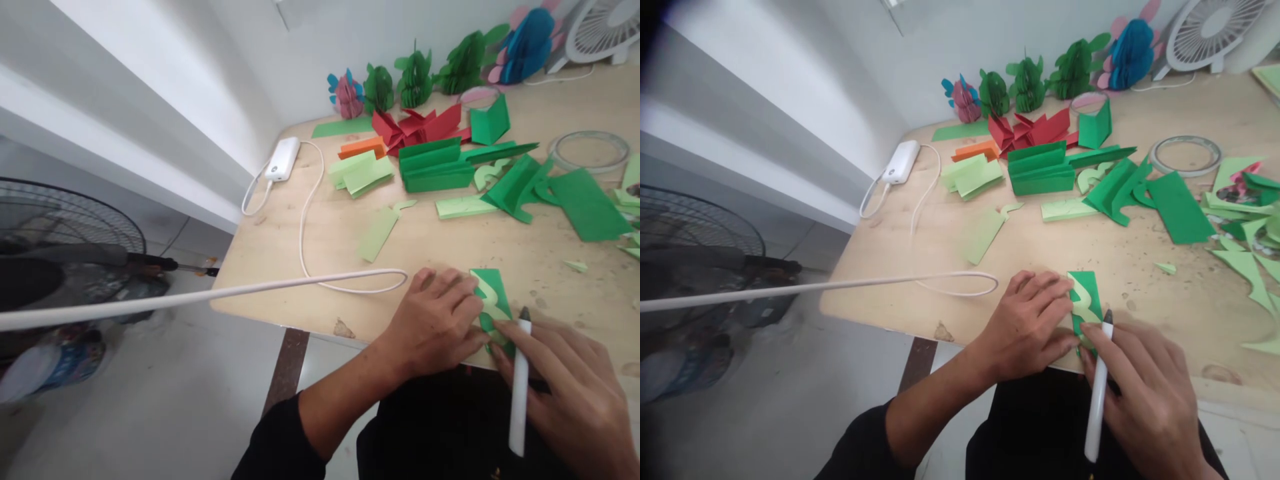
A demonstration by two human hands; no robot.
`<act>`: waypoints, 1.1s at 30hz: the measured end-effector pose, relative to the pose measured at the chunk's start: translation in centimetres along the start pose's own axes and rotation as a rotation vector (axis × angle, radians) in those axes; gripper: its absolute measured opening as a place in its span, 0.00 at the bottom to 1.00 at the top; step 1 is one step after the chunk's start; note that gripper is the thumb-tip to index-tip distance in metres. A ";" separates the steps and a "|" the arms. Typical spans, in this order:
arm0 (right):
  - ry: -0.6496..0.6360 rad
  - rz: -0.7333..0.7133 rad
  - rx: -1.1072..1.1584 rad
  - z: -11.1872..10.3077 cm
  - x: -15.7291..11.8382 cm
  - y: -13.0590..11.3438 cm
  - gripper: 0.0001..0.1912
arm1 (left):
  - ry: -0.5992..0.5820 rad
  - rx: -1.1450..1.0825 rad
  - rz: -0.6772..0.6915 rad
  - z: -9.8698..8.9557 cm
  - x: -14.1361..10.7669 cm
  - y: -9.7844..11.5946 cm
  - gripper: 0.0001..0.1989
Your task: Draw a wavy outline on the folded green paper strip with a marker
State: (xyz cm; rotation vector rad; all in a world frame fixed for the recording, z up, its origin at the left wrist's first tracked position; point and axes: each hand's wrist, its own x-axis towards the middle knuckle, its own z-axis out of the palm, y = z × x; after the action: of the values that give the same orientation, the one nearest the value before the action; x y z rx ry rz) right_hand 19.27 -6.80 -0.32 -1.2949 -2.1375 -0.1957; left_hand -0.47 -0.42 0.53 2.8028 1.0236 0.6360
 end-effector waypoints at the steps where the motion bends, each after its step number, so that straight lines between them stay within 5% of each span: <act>1: -0.003 0.002 0.000 0.0 0.0 -0.1 0.35 | 0.005 -0.004 0.003 0.0 0.0 0.0 0.17; 9: -0.063 0.138 0.068 -0.8 -0.4 0.5 0.30 | 0.012 -0.029 -0.006 0.1 0.0 0.0 0.16; 16: -0.121 0.690 0.327 -1.8 4.0 2.4 0.16 | -0.045 -0.045 -0.019 -0.4 0.2 0.0 0.16; 21: -0.188 0.675 0.301 -0.5 7.1 3.2 0.20 | -0.039 -0.051 -0.019 -0.7 0.2 0.0 0.17; 33: -0.254 0.690 0.383 0.6 7.8 3.4 0.22 | -0.038 -0.089 -0.013 -0.8 0.2 -0.1 0.18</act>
State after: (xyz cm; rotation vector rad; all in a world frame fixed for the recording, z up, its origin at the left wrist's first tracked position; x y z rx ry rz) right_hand 19.30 1.02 3.07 -1.7816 -1.6683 0.6582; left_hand -0.76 -0.23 1.33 2.7189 0.9814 0.6085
